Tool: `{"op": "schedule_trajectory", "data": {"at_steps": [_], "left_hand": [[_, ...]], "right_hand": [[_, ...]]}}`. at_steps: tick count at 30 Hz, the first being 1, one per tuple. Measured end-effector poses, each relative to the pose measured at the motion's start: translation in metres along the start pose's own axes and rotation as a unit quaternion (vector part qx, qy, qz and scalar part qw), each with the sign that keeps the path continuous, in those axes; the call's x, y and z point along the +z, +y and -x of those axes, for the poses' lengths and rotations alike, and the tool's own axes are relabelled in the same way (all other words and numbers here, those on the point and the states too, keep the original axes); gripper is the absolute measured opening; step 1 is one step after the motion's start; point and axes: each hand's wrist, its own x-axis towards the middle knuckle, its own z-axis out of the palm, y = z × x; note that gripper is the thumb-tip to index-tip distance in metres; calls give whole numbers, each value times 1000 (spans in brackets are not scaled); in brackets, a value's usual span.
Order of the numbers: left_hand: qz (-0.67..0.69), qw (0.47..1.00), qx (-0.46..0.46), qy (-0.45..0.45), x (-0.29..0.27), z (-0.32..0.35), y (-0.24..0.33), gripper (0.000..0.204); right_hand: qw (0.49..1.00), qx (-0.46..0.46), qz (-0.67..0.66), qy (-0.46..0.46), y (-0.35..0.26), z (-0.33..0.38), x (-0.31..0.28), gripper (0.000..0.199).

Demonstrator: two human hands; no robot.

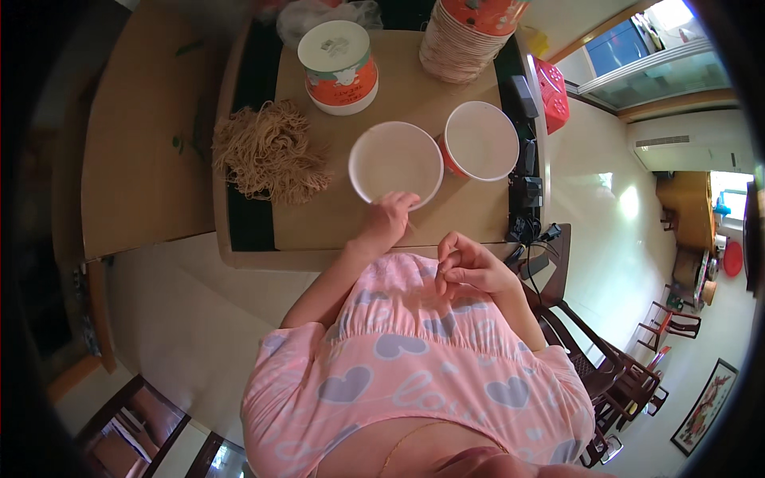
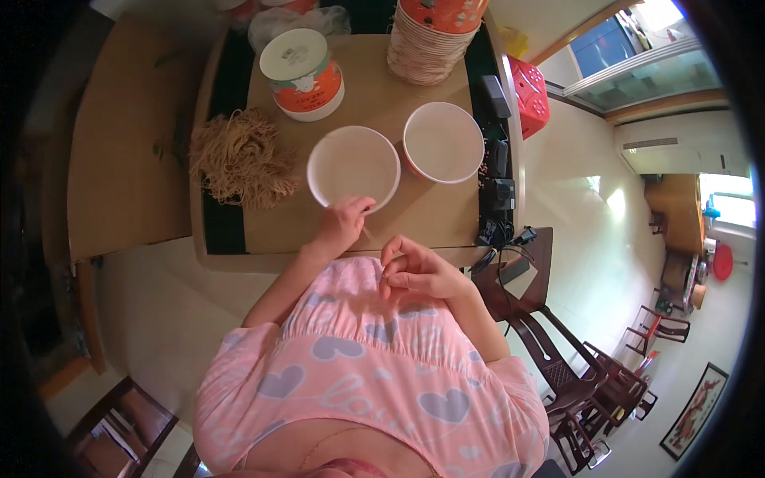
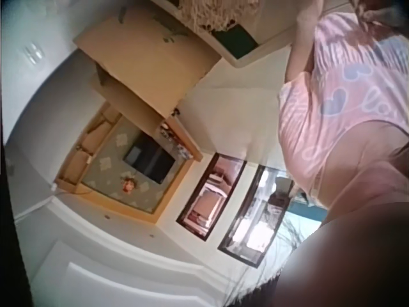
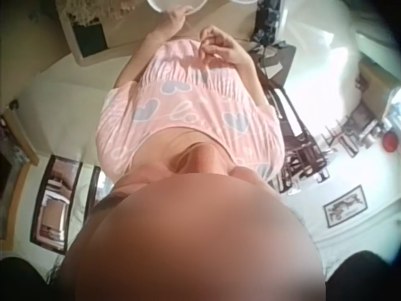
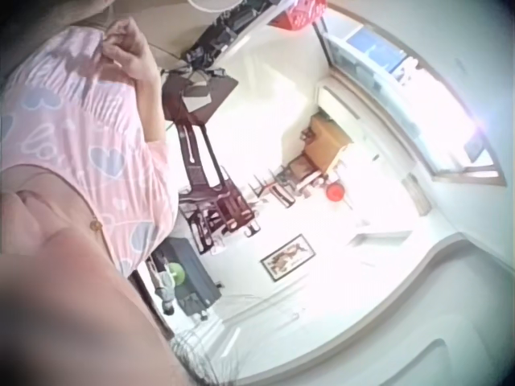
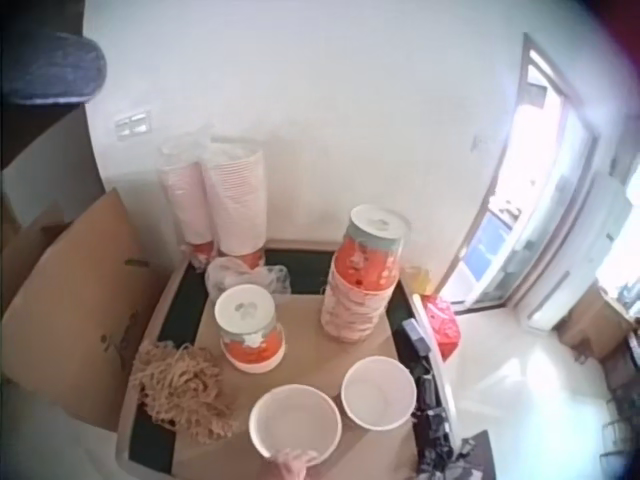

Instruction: Sorting paper bowls and securing them with rubber bands.

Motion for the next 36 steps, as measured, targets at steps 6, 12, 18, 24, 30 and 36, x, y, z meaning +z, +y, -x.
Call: {"op": "schedule_trajectory", "data": {"at_steps": [6, 12, 18, 24, 30, 36], "left_hand": [[204, 961, -165, 93, -40, -27, 7, 9], [260, 942, -207, 50, -57, -29, 9, 10], [360, 909, -209, 2, -57, -28, 10, 12], [295, 933, -206, 27, -42, -31, 4, 14], [268, 943, -191, 46, -38, -35, 5, 15], [270, 944, -181, 49, -35, -36, 4, 16]], "right_hand": [[961, -105, 201, 156, 11, -33, -23, 10], [895, -195, 265, 303, 18, -90, -52, 6], [885, -234, 266, 301, 25, -108, -56, 9], [887, -240, 275, 284, 32, -114, -56, 13], [849, -278, 314, 321, 34, -110, -53, 15], [782, -301, 469, 279, 30, -100, -55, 13]]}}
